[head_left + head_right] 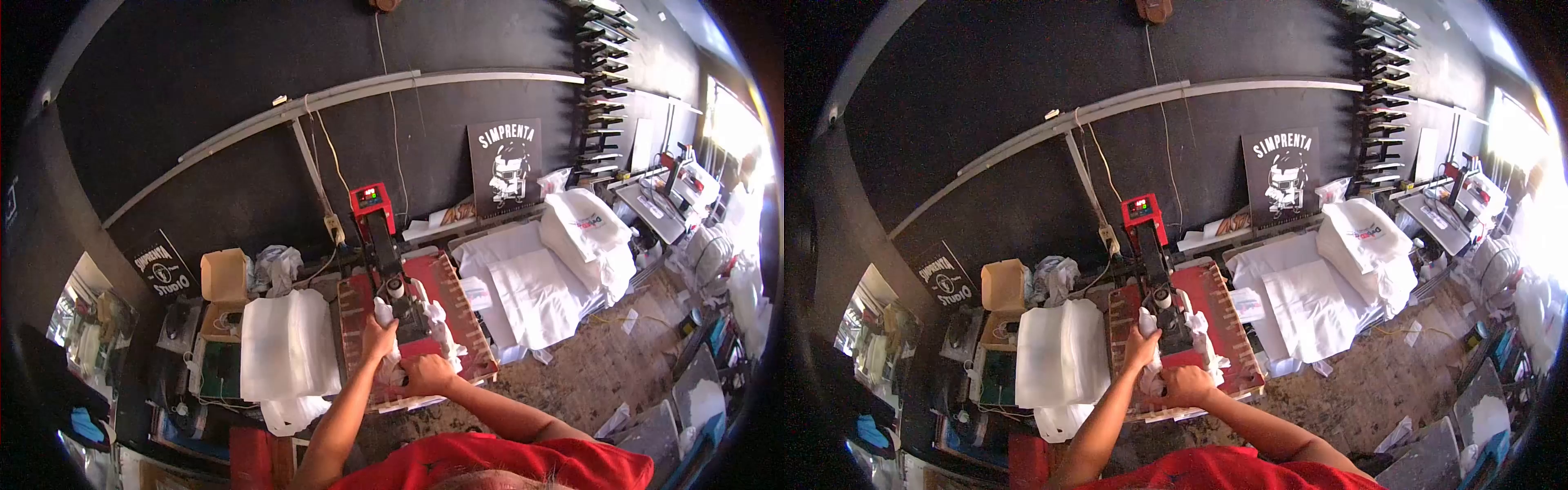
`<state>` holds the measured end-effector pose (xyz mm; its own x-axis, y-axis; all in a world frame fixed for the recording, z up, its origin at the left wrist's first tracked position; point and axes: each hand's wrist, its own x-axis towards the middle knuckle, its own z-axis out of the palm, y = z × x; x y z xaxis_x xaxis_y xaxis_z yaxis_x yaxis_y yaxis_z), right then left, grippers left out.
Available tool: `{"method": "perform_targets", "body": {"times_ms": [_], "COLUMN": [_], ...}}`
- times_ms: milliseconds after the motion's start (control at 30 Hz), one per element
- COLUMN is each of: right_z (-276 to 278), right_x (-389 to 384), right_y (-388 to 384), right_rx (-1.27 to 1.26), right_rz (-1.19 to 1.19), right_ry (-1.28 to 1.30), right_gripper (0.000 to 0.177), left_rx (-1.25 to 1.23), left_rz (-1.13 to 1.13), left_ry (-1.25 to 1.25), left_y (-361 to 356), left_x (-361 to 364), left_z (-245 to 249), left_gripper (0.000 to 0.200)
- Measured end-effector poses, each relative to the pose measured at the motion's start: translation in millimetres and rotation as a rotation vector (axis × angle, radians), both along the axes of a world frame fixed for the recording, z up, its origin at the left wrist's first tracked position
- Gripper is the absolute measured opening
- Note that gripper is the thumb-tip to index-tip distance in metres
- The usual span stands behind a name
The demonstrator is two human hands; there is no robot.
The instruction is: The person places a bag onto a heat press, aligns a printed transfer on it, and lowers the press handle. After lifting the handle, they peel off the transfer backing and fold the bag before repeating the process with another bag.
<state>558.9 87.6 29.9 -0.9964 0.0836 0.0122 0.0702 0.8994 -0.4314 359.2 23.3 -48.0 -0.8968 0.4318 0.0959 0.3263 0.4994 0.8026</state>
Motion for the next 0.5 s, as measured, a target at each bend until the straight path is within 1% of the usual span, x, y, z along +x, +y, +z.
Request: {"method": "perform_targets", "body": {"times_ms": [67,100,167,300,400,467,500], "right_z": [6,4,1,1,-2,-3,6], "right_x": [-1,0,0,0,1,-2,-1], "right_y": [0,-1,1,0,3,11,15], "right_rx": [0.014,0.014,-0.009,-0.005,-0.058,-0.085,-0.085], "right_rz": [0.021,0.024,0.022,0.022,0.006,0.115,0.112], "right_ry": [-0.125,-0.128,-0.067,-0.089,-0.055,0.021,0.026], "right_gripper": [0.082,0.082,0.079,0.077,0.077,0.066,0.066], "left_rx": [0.002,0.001,0.025,0.009,-0.021,0.008,0.007], "left_rz": [0.0,0.004,-0.003,0.009,-0.001,0.02,0.016], "left_ry": [-0.003,-0.006,0.058,0.04,0.034,0.057,0.061], "left_y": [0,-1,-2,-3,-4,-5,-9], "left_x": [-4,-4,-4,2,5,11,19], "left_z": [-5,-8,-8,-1,10,21,32], "left_gripper": [0.076,0.076,0.077,0.078,0.078,0.071,0.071]}}
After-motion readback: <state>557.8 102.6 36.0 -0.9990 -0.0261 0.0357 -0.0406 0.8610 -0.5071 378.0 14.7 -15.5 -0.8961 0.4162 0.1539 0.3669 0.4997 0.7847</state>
